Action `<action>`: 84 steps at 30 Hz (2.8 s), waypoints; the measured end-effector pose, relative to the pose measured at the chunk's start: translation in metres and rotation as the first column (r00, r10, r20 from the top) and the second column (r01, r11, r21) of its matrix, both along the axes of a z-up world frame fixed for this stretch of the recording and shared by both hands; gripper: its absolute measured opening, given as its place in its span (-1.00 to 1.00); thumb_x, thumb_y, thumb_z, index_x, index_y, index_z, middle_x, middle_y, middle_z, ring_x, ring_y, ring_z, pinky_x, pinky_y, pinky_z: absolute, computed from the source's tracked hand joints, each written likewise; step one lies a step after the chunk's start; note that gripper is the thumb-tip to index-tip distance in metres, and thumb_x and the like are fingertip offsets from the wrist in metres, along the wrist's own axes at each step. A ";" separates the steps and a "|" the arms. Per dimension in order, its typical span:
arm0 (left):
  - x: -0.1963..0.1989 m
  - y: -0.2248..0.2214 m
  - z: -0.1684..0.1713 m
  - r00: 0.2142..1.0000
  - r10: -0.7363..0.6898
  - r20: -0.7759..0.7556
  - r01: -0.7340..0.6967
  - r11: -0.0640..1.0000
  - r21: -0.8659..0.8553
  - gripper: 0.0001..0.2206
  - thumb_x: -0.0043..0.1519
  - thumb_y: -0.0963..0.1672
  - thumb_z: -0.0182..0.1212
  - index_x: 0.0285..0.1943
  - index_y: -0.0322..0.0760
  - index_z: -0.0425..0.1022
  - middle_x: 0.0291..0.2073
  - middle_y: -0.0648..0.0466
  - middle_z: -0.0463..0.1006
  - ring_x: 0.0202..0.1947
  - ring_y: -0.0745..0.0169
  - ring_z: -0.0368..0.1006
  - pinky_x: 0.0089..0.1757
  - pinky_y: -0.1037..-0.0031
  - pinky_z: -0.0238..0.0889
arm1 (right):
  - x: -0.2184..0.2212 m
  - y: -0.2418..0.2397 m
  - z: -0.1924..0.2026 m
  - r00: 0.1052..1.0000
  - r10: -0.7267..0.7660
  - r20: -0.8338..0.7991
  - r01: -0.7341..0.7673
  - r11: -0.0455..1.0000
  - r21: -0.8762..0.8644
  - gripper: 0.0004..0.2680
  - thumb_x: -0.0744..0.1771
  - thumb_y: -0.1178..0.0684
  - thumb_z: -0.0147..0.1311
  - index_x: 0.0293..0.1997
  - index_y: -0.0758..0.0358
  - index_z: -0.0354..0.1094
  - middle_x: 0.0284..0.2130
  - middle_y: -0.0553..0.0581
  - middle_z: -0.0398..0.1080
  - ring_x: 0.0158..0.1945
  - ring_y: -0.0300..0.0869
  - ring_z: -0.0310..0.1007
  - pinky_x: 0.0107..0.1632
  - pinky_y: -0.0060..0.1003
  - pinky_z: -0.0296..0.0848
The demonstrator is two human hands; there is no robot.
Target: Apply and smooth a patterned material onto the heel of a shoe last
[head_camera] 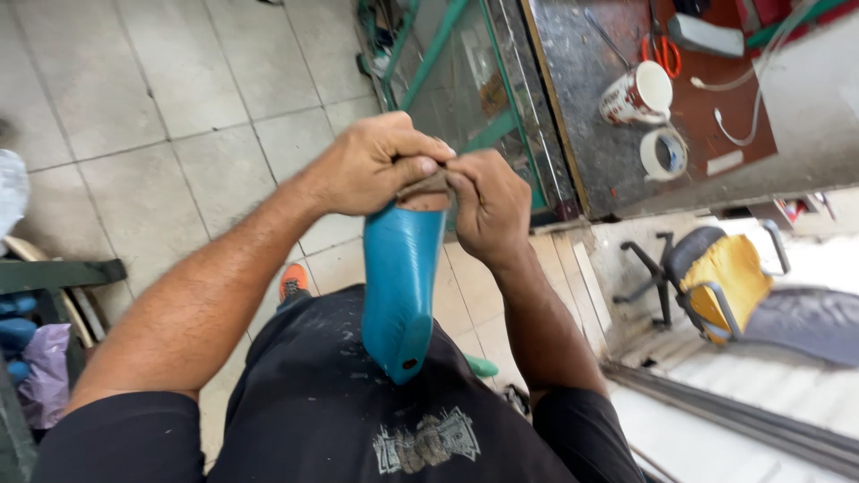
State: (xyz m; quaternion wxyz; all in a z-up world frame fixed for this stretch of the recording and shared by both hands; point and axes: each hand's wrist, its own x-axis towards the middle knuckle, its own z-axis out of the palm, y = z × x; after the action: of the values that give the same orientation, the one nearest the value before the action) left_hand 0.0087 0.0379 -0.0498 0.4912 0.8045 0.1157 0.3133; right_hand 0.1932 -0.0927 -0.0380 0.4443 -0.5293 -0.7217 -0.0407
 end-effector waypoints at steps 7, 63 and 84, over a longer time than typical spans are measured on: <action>0.003 0.004 -0.006 0.996 0.006 0.091 -0.007 1.000 0.016 -0.80 0.32 -0.10 0.25 0.08 -0.04 0.67 -0.34 -0.14 0.48 -0.23 -0.24 0.54 -0.15 0.20 0.40 | 0.007 -0.009 -0.005 0.979 0.201 -0.022 -0.200 0.979 0.052 -0.84 0.32 0.05 0.27 -0.12 0.33 0.52 -0.15 0.30 0.54 -0.14 0.21 0.57 -0.12 -0.03 0.56; 0.002 -0.001 0.021 0.981 0.116 -0.155 -0.099 0.989 0.113 -0.79 0.34 0.01 0.05 -0.01 0.05 0.59 -0.19 0.17 0.62 -0.11 0.21 0.48 -0.14 0.30 0.32 | -0.002 -0.007 -0.012 0.977 0.016 0.214 -0.048 0.988 0.148 -0.90 0.37 0.26 0.07 -0.04 0.37 0.41 -0.17 0.32 0.53 -0.13 0.04 0.59 -0.08 -0.21 0.60; -0.007 0.002 0.019 0.989 0.054 -0.136 -0.044 0.996 0.076 -0.77 0.30 0.00 0.15 0.02 -0.06 0.59 -0.15 0.10 0.62 -0.12 0.19 0.52 -0.09 0.30 0.33 | -0.004 0.007 -0.027 0.996 0.091 0.006 -0.090 0.974 0.210 -0.95 0.40 0.21 0.07 -0.12 0.35 0.41 -0.25 0.31 0.47 -0.21 0.04 0.50 -0.12 -0.18 0.52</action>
State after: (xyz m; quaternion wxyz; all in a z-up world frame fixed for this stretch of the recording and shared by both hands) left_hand 0.0020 0.0397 -0.0312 0.4445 0.8386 0.1575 0.2729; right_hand 0.1897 -0.0859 -0.0654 0.5006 -0.4461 -0.7357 -0.0955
